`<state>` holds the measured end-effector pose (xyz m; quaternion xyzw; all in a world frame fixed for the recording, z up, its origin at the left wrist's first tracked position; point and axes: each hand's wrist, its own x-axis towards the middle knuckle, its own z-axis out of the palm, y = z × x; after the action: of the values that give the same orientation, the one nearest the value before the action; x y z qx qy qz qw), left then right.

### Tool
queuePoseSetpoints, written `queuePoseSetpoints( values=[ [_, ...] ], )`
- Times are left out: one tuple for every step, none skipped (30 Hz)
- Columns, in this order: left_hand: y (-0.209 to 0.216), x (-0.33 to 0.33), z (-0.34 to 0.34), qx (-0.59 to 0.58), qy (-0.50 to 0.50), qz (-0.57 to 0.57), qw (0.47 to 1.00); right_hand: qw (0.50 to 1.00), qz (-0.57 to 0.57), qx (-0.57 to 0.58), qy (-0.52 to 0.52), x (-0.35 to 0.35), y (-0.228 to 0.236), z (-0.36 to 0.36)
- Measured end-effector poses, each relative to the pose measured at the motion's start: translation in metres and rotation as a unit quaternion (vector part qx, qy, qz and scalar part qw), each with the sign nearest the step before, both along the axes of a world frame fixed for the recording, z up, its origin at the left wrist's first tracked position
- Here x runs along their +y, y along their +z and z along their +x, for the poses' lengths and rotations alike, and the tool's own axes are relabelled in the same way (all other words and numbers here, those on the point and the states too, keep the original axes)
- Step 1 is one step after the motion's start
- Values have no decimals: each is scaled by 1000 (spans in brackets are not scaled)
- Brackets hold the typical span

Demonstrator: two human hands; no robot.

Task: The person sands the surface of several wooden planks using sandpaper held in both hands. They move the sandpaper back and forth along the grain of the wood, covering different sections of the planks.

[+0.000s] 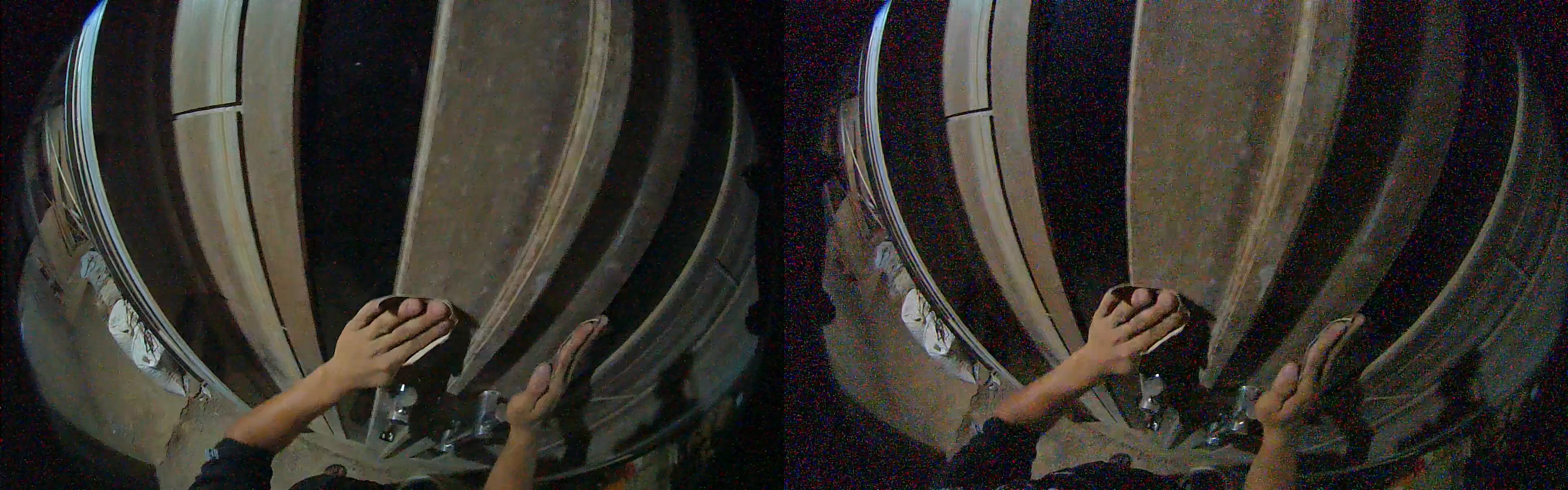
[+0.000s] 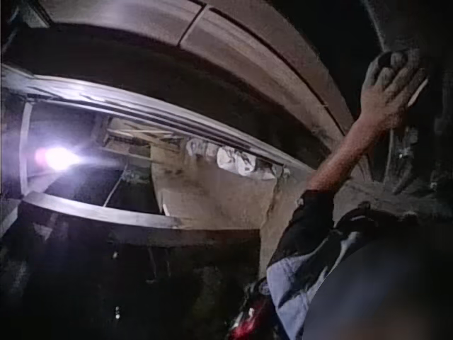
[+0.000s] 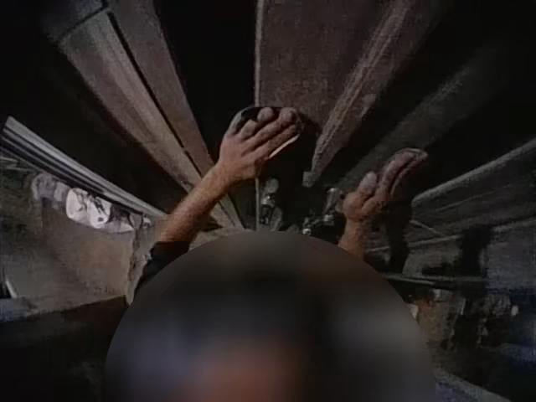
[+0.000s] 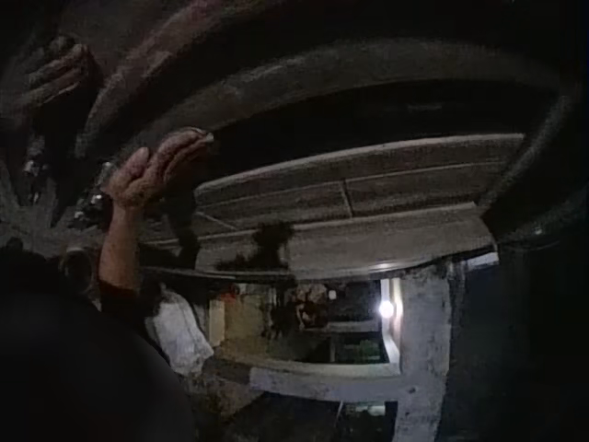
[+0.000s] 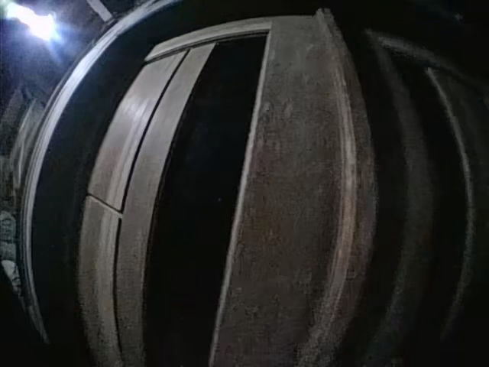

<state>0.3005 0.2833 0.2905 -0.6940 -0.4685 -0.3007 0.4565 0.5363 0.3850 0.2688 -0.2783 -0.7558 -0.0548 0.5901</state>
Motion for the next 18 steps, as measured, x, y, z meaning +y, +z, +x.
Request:
queuePoseSetpoints(
  values=[
    [-4,-1,-1,-18,0,-21,1000,1000,10,24,13,1,0,-2],
    [-2,2,-2,-18,-1,-4,1000,999,-6,29,16,1,0,-3],
    [7,6,0,-15,15,4,1000,999,14,42,18,1,1,-6],
    [21,13,2,-9,11,25,1000,999,10,40,11,1,1,-7],
    [37,20,6,-40,-1,34,999,999,5,46,5,0,2,-8],
    [53,26,12,-84,12,3,996,999,13,44,11,-1,3,-9],
    [65,30,16,-75,-3,48,996,999,15,39,14,-1,4,-9],
    [73,33,18,-84,0,59,995,999,13,33,14,-2,5,-9],
    [73,35,20,-112,14,36,993,999,9,42,9,-2,4,-8],
    [65,32,20,-84,-7,35,996,999,9,40,18,-2,3,-8],
    [50,26,18,-76,-16,-2,997,998,4,51,23,-2,1,-7],
    [31,20,16,-85,-34,-45,995,998,-6,57,23,-1,-2,-6],
    [9,11,13,-49,-32,-22,998,998,-8,63,30,-1,-4,-6],
    [-12,8,11,-26,-41,37,998,998,-15,61,33,1,-8,-5],
    [-25,6,8,-25,-28,-8,999,997,-16,70,35,2,-10,-5],
    [-33,8,3,-10,-20,-10,1000,997,-16,64,36,4,-13,-6],
    [-29,10,1,7,-4,-29,1000,997,-12,66,36,4,-14,-7],
    [-19,16,-5,29,-23,-56,998,997,-14,69,36,5,-16,-8]
  ],
)
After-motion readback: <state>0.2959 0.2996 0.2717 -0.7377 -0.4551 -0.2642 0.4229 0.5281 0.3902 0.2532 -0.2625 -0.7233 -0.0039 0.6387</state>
